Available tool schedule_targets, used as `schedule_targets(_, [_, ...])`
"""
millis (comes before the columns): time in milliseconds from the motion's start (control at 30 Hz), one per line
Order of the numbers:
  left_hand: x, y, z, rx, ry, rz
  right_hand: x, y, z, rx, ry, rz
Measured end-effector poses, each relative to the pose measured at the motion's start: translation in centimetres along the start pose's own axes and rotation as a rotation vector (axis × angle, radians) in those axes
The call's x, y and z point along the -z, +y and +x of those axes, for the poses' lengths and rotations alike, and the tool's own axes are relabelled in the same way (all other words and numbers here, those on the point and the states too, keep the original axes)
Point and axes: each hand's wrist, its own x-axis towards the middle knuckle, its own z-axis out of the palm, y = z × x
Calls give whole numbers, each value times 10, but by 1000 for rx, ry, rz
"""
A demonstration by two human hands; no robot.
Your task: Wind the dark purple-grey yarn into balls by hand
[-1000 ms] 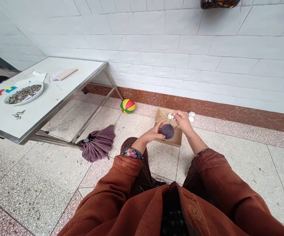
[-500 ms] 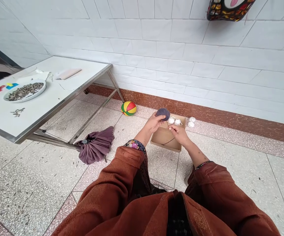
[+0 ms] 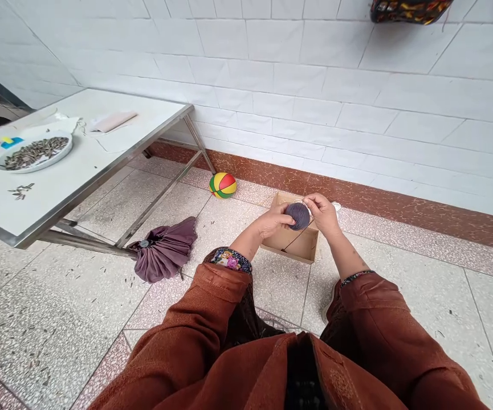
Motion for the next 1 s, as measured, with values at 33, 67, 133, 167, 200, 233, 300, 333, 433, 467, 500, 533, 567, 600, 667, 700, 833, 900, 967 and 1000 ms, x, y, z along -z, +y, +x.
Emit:
schedule_targets(33, [-2, 3, 0, 6, -63, -47, -1, 2, -1, -30, 12, 31])
schedule_targets(67, [-4, 6, 1, 6, -101, -99, -1, 4, -2, -50, 12, 60])
schedule_targets(133, [-8, 13, 9, -13, -112, -191, -1, 6, -4, -74, 21, 96])
schedule_targets(167, [-10, 17, 15, -43, -91, -216, 0, 7, -5, -88, 36, 100])
schedule_targets(200, [-10, 19, 21, -55, -86, -222, 0, 7, -6, -107, 58, 90])
schedule_targets(233, [-10, 21, 28, -71, -78, -224, 1, 9, -7, -129, 79, 67])
schedule_targets(300, [-9, 21, 38, -67, -57, -235, 2, 12, -9, -161, 104, -8])
schedule_targets(333, [-9, 20, 41, -69, -37, -234, 3, 14, -10, -170, 108, -49])
schedule_targets(433, [-8, 17, 41, -100, -22, -230, 0, 23, -11, -170, 79, -127])
schedule_targets(467, [-8, 17, 39, -115, -38, -234, -2, 26, -11, -166, 51, -141])
schedule_targets(500, [-9, 18, 36, -129, -60, -242, -4, 30, -12, -161, 10, -159])
schedule_targets(533, [-11, 20, 34, -139, -82, -253, -7, 33, -13, -152, -41, -184])
schedule_targets(567, [-12, 22, 32, -141, -105, -264, -11, 36, -14, -138, -99, -216])
schedule_targets(600, [-13, 24, 30, -142, -119, -279, -14, 38, -15, -120, -156, -256])
schedule_targets(667, [-15, 27, 29, -145, -125, -312, -19, 41, -19, -86, -252, -345])
schedule_targets(700, [-15, 28, 29, -150, -115, -328, -20, 41, -20, -72, -284, -389])
schedule_targets(833, [-9, 28, 35, -148, -14, -332, -16, 33, -25, -21, -343, -502])
schedule_targets(900, [-4, 27, 38, -143, 56, -290, -10, 25, -27, 38, -362, -476])
schedule_targets(967, [1, 25, 40, -151, 125, -229, -4, 16, -29, 98, -389, -421])
schedule_targets(1000, [3, 24, 40, -160, 157, -196, -1, 11, -30, 123, -399, -397])
